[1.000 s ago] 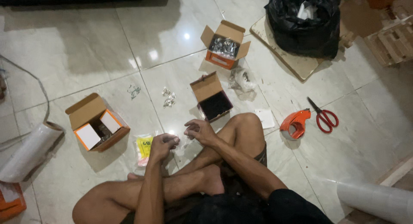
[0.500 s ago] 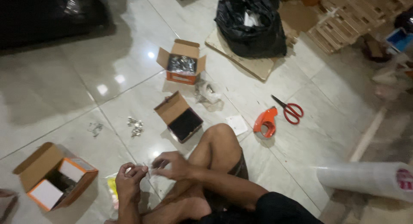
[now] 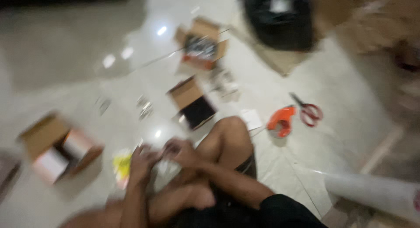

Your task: The person sits on the floor and sorts small metal fasteners, such as screws and washers, from a small box into a clear plastic bag. They handle the fasteners by hand, picking them up from the floor and placing them into the bag.

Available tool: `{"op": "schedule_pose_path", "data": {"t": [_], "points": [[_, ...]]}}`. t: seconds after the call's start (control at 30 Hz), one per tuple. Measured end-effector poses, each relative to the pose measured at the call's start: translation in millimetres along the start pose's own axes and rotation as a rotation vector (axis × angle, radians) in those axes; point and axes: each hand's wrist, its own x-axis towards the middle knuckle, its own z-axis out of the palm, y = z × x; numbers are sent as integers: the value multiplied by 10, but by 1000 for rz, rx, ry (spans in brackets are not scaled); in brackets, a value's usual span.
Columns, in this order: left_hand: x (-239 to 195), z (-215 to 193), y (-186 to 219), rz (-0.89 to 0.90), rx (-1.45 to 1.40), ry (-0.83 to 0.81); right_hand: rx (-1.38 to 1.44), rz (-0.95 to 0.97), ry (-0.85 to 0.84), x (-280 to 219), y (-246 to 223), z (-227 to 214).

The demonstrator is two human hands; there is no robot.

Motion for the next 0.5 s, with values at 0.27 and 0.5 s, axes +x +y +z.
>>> {"op": "schedule_pose_path", "data": {"t": [0.27, 0.5], "points": [[-241, 147, -24, 318, 427, 185, -520, -213, 128, -20, 60, 135], [-367, 368, 132, 802, 669, 216, -603, -270, 11, 106, -232, 84]]}}
